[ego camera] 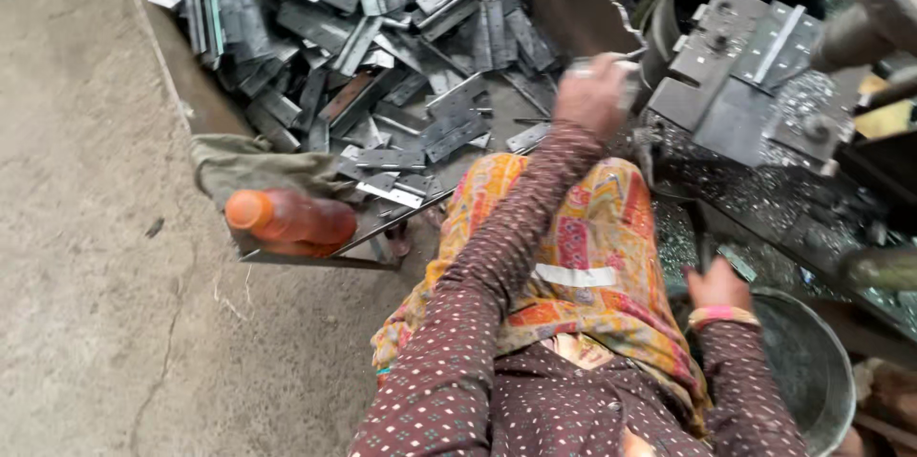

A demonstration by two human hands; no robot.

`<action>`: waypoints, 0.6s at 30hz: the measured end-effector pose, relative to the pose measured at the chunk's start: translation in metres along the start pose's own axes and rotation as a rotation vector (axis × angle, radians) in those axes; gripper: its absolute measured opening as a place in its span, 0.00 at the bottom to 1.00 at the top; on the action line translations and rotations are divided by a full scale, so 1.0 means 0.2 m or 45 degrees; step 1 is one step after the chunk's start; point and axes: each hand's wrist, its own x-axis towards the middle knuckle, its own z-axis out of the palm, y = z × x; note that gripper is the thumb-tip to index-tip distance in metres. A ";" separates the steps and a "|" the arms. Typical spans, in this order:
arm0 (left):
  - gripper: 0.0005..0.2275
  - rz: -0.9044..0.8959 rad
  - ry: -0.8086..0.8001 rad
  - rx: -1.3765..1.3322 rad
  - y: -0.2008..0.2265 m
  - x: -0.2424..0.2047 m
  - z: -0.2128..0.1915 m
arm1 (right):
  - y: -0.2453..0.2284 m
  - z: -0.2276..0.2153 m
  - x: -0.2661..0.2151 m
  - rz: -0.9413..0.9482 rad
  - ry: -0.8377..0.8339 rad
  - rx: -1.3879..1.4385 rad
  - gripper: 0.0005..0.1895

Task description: The person sits on the floor and repeatedly picks up metal pieces from a bin, places them into a press machine, and removes the processed pieces using tongs. The person handles the metal pieces one at a time and uses tongs to manipulate them within the machine.

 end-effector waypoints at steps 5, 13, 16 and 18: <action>0.11 -0.712 0.056 0.601 -0.94 -0.38 -0.21 | -0.04 -0.27 0.06 0.050 -0.176 -0.152 0.33; 0.04 -0.685 -0.318 0.547 -1.11 -0.86 -0.27 | -0.07 -0.30 0.06 -0.064 -0.105 -0.162 0.35; 0.03 -0.357 0.064 0.705 -0.95 -0.67 -0.35 | -0.12 -0.33 0.05 -0.007 -0.120 -0.089 0.33; 0.01 -0.187 -0.003 0.632 -0.81 -0.52 -0.42 | -0.14 -0.34 0.05 0.022 -0.121 -0.051 0.31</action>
